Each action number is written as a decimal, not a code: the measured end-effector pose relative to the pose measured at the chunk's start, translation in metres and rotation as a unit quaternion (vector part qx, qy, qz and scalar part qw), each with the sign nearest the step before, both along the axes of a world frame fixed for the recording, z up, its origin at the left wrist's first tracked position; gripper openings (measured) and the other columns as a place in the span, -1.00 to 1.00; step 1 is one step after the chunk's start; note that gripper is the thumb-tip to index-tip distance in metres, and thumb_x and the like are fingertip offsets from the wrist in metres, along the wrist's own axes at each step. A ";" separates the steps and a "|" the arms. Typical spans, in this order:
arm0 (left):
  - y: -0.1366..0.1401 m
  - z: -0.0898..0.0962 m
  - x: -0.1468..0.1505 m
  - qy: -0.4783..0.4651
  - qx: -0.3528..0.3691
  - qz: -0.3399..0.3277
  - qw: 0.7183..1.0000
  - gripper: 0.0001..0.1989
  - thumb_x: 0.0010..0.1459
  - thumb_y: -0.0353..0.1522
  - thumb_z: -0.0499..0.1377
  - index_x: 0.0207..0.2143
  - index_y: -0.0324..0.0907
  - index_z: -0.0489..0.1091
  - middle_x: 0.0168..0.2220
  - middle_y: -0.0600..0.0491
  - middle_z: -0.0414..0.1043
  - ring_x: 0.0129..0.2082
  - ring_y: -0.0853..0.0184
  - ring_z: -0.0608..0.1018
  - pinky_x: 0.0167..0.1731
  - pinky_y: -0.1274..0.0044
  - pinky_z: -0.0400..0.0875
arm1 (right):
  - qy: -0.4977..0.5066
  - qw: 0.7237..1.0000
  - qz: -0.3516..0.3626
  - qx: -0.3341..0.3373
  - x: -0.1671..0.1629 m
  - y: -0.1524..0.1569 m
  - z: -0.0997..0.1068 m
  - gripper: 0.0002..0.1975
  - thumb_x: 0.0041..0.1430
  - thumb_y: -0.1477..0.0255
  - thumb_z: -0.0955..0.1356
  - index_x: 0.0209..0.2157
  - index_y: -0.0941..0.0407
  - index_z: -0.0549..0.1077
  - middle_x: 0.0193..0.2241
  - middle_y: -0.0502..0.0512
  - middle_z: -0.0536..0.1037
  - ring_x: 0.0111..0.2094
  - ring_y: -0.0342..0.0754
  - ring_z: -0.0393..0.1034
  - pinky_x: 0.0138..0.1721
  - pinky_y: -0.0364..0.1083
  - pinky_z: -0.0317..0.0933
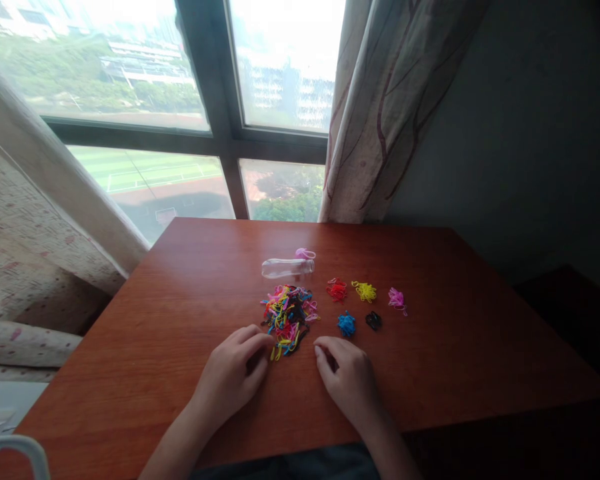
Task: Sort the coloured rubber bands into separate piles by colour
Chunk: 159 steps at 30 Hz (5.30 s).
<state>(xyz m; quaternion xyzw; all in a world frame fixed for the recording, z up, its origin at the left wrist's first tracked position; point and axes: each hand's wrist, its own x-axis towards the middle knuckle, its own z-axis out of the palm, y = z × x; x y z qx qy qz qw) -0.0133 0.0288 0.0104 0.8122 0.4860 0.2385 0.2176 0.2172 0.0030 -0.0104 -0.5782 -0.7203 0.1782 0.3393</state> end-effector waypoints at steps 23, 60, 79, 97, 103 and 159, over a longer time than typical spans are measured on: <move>-0.003 -0.004 0.000 0.045 0.035 -0.015 0.998 -0.84 0.25 -0.38 0.09 -0.19 -0.08 0.46 -0.28 0.05 0.48 -0.30 0.30 0.52 -0.28 0.53 0.38 | 0.011 1.000 -0.002 0.003 0.000 0.001 -0.002 -0.82 0.28 0.50 0.25 -0.29 0.07 0.50 -0.37 0.05 0.58 -0.34 -0.04 0.47 -0.27 -0.13 0.22; -0.026 0.002 0.025 0.173 0.054 0.087 0.980 -0.87 0.27 -0.36 0.04 -0.31 -0.10 0.37 -0.33 0.06 0.43 -0.35 0.26 0.53 -0.35 0.46 0.37 | 0.007 1.000 0.000 0.007 0.000 0.000 0.001 -0.81 0.26 0.52 0.25 -0.29 0.08 0.50 -0.38 0.05 0.58 -0.35 -0.05 0.47 -0.27 -0.14 0.23; 0.067 0.045 0.119 0.107 0.031 -0.064 0.992 -0.85 0.24 -0.38 0.09 -0.30 -0.13 0.47 -0.26 0.01 0.48 -0.30 0.31 0.55 -0.34 0.54 0.38 | -0.019 1.000 -0.007 0.009 -0.001 0.001 0.000 -0.82 0.23 0.54 0.26 -0.43 0.08 0.44 -0.50 0.01 0.52 -0.43 -0.08 0.43 -0.38 -0.17 0.16; 0.102 0.048 0.164 0.102 0.023 -0.090 0.990 -0.83 0.20 -0.34 0.13 -0.21 -0.12 0.50 -0.21 -0.02 0.49 -0.27 0.27 0.57 -0.31 0.52 0.41 | -0.002 1.000 -0.001 0.003 0.000 0.001 -0.001 -0.82 0.25 0.52 0.25 -0.31 0.07 0.49 -0.41 0.03 0.56 -0.36 -0.07 0.47 -0.28 -0.16 0.24; 0.067 0.049 0.094 0.019 0.035 -0.065 0.997 -0.85 0.22 -0.39 0.10 -0.25 -0.12 0.48 -0.27 0.03 0.51 -0.32 0.33 0.54 -0.32 0.54 0.38 | 0.006 1.000 0.001 -0.001 0.000 0.001 0.000 -0.81 0.26 0.51 0.25 -0.30 0.07 0.50 -0.38 0.05 0.58 -0.34 -0.06 0.48 -0.27 -0.14 0.26; -0.003 -0.009 0.009 0.006 0.010 0.039 0.999 -0.84 0.27 -0.37 0.06 -0.22 -0.07 0.44 -0.27 0.09 0.51 -0.31 0.34 0.56 -0.34 0.58 0.35 | 0.075 0.980 -0.183 0.023 0.058 -0.004 0.005 -0.75 0.24 0.23 0.33 -0.37 0.10 0.51 -0.55 -0.02 0.50 -0.55 -0.12 0.38 -0.49 -0.20 0.23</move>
